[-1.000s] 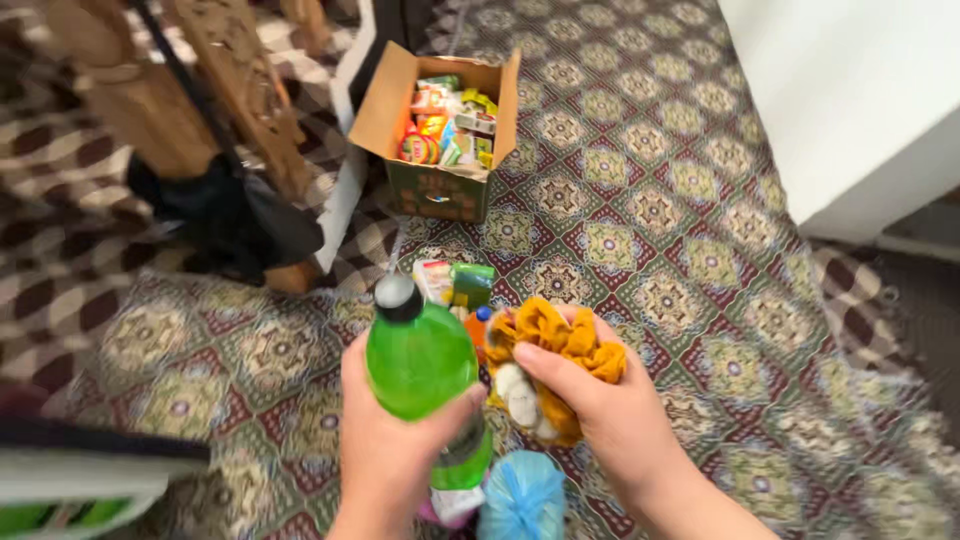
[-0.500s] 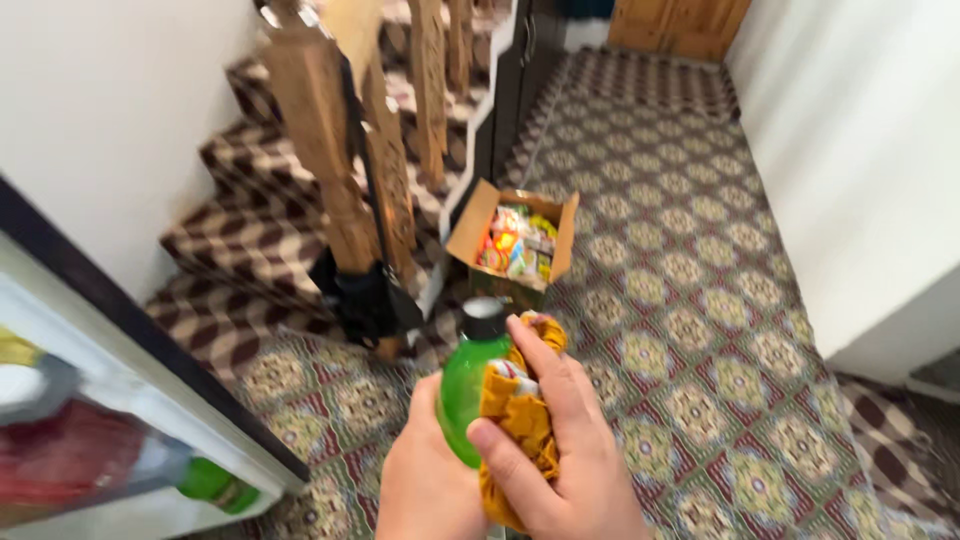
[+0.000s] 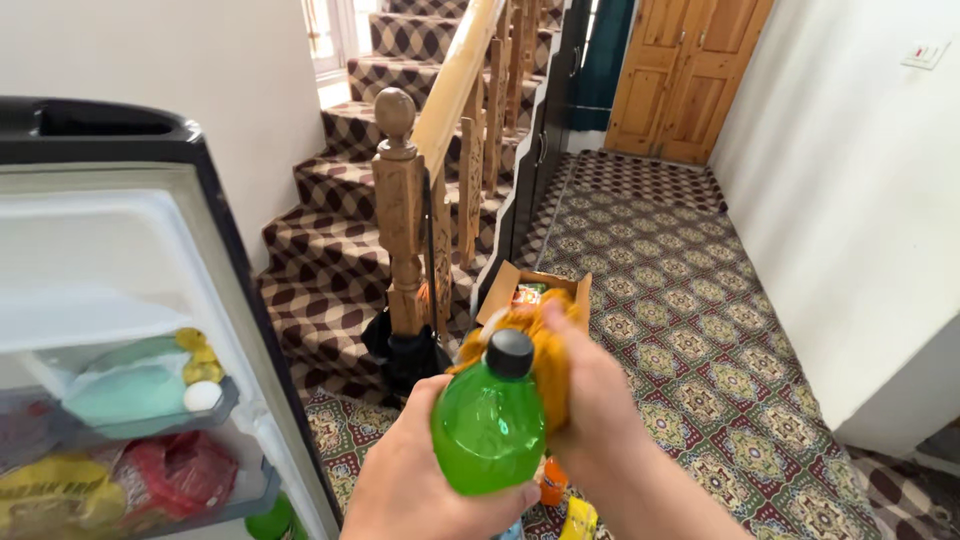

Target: The person opens a refrigerator, wipes bottles, cartons, and food packages with a cloth, and places items inside the refrigerator.

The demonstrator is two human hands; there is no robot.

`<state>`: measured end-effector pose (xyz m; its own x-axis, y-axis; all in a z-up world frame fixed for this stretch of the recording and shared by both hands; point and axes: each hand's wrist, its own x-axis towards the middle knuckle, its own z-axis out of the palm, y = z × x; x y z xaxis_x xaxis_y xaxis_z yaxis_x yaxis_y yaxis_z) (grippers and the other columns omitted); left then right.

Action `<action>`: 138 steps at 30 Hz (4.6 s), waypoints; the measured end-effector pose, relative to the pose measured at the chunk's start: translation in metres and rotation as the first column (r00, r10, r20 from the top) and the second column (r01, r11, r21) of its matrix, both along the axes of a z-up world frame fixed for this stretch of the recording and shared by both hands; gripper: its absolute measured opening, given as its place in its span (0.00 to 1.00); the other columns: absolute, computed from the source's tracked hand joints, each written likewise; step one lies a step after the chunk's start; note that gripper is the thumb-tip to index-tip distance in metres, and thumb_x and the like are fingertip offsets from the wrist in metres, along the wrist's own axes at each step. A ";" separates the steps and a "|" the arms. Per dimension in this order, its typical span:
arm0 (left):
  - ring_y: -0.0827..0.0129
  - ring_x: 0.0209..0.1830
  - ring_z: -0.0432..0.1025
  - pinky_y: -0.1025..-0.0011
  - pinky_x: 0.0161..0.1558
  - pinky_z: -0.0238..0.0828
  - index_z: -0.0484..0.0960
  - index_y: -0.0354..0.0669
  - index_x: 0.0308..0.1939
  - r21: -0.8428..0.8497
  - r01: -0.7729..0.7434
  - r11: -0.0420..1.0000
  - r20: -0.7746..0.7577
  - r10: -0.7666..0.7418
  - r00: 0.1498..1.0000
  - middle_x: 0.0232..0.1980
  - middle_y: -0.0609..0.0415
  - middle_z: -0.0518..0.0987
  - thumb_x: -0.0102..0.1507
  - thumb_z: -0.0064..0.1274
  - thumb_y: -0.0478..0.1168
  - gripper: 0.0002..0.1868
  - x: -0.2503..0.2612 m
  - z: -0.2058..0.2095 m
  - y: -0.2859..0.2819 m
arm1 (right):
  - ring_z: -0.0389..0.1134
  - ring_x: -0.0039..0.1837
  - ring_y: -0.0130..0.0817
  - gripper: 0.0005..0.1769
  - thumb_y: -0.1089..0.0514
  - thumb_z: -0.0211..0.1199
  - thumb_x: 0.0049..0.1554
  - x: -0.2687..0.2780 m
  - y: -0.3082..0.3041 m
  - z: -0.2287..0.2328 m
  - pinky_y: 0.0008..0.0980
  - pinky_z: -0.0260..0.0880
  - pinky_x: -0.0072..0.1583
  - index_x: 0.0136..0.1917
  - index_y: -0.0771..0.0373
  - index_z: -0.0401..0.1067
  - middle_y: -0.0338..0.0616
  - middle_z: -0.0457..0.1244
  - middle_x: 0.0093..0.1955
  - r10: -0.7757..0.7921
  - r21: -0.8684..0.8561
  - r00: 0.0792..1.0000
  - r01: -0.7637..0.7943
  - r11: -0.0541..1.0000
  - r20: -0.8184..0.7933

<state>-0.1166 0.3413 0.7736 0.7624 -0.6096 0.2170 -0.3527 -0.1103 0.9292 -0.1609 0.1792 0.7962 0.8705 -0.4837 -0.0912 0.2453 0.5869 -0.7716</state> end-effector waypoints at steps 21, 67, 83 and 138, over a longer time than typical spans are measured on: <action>0.58 0.58 0.77 0.60 0.60 0.73 0.59 0.54 0.70 0.583 -0.257 0.771 0.010 0.309 0.951 0.61 0.56 0.74 0.42 0.74 0.58 0.57 -0.014 0.045 -0.044 | 0.72 0.46 0.51 0.18 0.43 0.61 0.55 0.023 -0.007 0.091 0.46 0.72 0.50 0.40 0.60 0.76 0.51 0.69 0.40 -0.293 -0.773 0.941 -0.313 -0.552 -0.172; 0.68 0.44 0.82 0.69 0.46 0.82 0.62 0.34 0.62 -0.514 -0.517 0.685 -0.259 0.451 0.854 0.48 0.46 0.83 0.41 0.74 0.34 0.49 0.036 -0.023 -0.075 | 0.70 0.56 0.31 0.28 0.46 0.53 0.62 0.062 -0.003 -0.068 0.30 0.68 0.57 0.65 0.68 0.73 0.47 0.70 0.58 -0.159 -0.079 0.987 0.162 0.984 0.038; 0.69 0.45 0.78 0.67 0.50 0.74 0.76 0.41 0.54 -0.566 -0.535 0.627 -0.453 0.305 0.838 0.46 0.53 0.83 0.50 0.68 0.36 0.29 0.026 0.027 -0.050 | 0.71 0.64 0.44 0.23 0.60 0.58 0.60 0.084 -0.087 -0.295 0.41 0.65 0.67 0.67 0.69 0.70 0.54 0.69 0.63 -0.370 -0.568 0.910 0.406 0.716 0.185; 0.63 0.51 0.82 0.61 0.57 0.78 0.62 0.47 0.68 -0.323 -0.180 0.929 -0.465 0.009 0.885 0.50 0.48 0.81 0.36 0.75 0.37 0.57 0.032 -0.025 -0.057 | 0.72 0.48 0.31 0.30 0.49 0.74 0.44 0.060 -0.036 0.091 0.38 0.77 0.53 0.58 0.61 0.72 0.45 0.70 0.46 0.216 -0.772 0.956 -0.288 0.567 -0.198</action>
<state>-0.0842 0.2845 0.7489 0.8775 -0.4791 0.0217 0.1059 0.2378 0.9655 -0.1009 0.1432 0.8877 0.9764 -0.1586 0.1463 0.1079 -0.2280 -0.9677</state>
